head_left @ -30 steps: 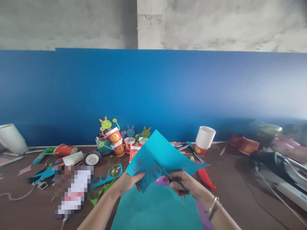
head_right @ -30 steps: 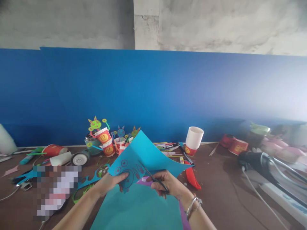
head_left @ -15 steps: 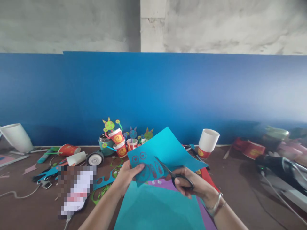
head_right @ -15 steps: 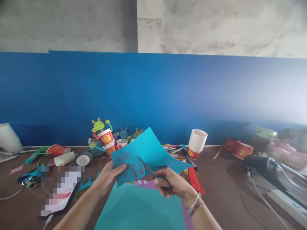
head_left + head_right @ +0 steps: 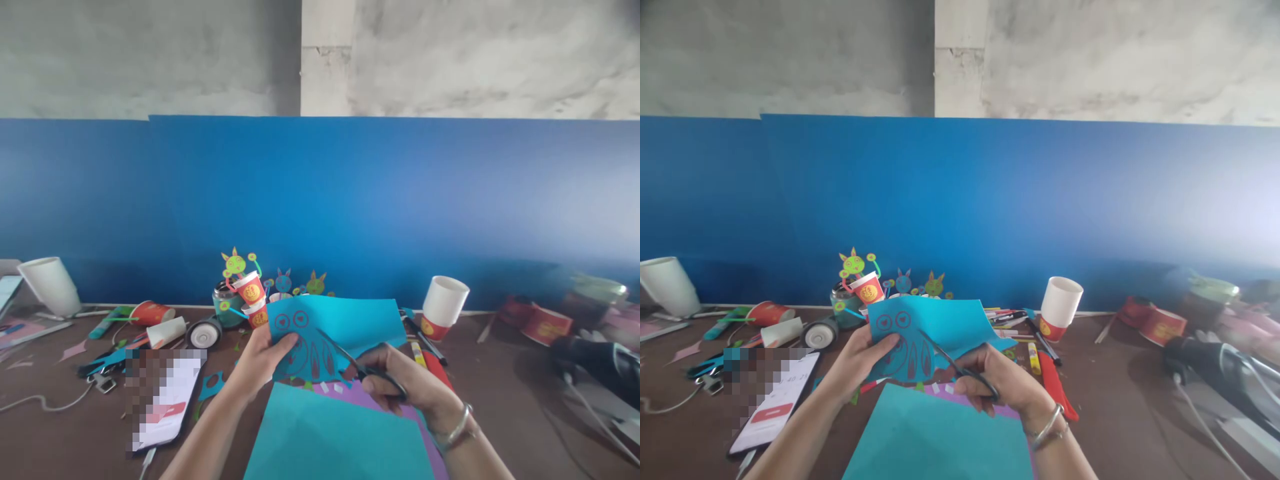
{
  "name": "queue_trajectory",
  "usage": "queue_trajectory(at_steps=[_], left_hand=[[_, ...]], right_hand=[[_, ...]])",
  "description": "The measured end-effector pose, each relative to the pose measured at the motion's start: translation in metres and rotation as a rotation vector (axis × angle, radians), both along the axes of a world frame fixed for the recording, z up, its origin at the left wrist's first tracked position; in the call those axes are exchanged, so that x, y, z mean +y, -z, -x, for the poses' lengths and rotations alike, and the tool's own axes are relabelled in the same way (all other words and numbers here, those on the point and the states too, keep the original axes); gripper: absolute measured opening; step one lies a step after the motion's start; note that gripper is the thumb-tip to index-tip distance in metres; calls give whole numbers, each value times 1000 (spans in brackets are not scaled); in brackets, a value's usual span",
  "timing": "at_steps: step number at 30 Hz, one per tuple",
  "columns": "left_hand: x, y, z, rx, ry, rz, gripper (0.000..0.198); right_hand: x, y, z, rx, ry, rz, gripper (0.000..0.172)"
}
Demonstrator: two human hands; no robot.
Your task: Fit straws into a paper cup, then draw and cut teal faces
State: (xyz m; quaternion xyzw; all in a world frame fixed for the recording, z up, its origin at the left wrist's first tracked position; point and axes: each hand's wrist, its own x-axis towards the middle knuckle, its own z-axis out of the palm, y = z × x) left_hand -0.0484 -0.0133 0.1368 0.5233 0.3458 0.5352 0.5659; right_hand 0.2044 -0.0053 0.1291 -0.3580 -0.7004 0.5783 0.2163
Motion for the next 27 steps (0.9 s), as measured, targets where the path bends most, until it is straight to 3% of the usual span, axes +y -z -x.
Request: queue_trajectory(at_steps=[9,27], left_hand=[[-2,-2,-4,27,48,34,31],[-17,-7,-24,-149,52,112,32]], right_hand=[[0,-2,-1,38,-8,4,53],[-4,1,23,232,59,42,44]])
